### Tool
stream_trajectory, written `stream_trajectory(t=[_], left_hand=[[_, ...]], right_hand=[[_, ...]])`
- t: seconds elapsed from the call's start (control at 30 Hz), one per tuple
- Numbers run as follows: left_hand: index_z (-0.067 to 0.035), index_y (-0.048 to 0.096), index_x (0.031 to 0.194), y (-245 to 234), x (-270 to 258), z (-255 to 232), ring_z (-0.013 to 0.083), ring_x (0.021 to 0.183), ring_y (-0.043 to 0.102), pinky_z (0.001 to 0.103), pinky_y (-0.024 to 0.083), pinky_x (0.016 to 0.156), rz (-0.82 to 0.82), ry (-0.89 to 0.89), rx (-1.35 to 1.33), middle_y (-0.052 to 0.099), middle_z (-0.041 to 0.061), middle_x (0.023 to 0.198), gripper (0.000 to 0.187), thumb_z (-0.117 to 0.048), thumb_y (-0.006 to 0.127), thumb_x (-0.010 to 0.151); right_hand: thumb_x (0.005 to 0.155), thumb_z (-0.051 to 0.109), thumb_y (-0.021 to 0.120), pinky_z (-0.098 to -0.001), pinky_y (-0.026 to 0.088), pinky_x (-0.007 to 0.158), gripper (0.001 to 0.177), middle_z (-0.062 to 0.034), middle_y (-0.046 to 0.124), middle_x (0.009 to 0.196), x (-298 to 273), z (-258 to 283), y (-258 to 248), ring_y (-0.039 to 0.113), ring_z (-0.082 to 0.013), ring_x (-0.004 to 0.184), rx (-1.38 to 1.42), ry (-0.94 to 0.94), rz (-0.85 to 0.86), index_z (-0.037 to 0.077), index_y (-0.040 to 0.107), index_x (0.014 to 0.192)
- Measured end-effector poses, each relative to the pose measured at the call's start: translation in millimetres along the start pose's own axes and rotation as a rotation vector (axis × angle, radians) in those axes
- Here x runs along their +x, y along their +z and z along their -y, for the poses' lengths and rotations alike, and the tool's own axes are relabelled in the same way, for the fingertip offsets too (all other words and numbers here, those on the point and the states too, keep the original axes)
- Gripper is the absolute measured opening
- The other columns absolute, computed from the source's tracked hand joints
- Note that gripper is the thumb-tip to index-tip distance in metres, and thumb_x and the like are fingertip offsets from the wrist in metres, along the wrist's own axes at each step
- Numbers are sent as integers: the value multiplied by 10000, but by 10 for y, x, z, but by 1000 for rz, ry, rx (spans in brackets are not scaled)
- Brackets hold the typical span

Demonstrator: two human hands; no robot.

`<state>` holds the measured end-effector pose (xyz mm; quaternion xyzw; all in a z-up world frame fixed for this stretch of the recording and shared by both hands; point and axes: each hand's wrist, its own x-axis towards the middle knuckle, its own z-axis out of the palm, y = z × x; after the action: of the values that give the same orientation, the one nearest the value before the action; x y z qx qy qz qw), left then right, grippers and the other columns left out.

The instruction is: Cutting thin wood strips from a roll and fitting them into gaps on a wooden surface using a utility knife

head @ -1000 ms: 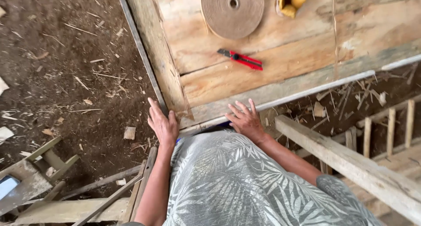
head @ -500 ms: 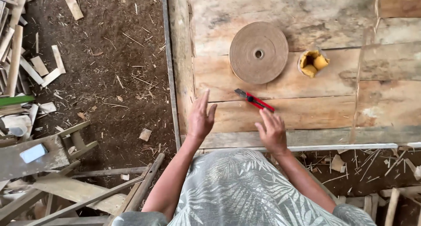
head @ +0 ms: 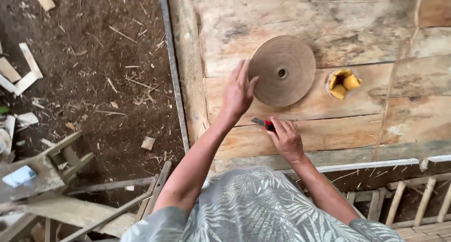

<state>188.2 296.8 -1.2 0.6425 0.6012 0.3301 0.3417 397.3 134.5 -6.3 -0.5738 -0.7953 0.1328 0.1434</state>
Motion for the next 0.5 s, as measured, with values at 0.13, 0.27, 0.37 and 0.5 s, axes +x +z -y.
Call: stream_trajectory(t=[0.13, 0.27, 0.37, 0.5], left_hand=[[-99, 442, 1548, 266, 322, -51, 442, 1392, 524, 495, 450, 1189, -14, -19, -116, 536, 260, 1473, 605, -304, 663, 1023], [-147, 379, 1592, 446, 313, -74, 378, 1452, 503, 446, 390, 1263, 39, -151, -116, 529, 226, 1522, 643, -344, 624, 1031], [-99, 350, 1598, 478, 238, -202, 398, 1446, 505, 452, 363, 1278, 10, -175, -132, 541, 260, 1498, 663, -292, 621, 1024], [-8, 247, 1617, 384, -54, -428, 421, 1438, 486, 478, 360, 1260, 34, -189, -170, 494, 303, 1516, 789, -214, 661, 978]], right_hand=[[896, 231, 788, -411, 551, 850, 406, -110, 661, 1131, 20, -58, -114, 676, -311, 984, 105, 37, -58, 53, 714, 1254], [980, 129, 735, -493, 524, 832, 389, -241, 598, 1080, 11, -352, -161, 641, -443, 948, 218, 286, -241, -66, 648, 1305], [1042, 56, 631, -426, 506, 723, 300, -198, 582, 908, 196, -482, -219, 602, -333, 759, 417, 508, -334, -82, 593, 1306], [1070, 68, 595, -327, 517, 654, 269, -128, 652, 853, 476, -440, -355, 618, -185, 658, 552, 664, -376, -8, 609, 1327]])
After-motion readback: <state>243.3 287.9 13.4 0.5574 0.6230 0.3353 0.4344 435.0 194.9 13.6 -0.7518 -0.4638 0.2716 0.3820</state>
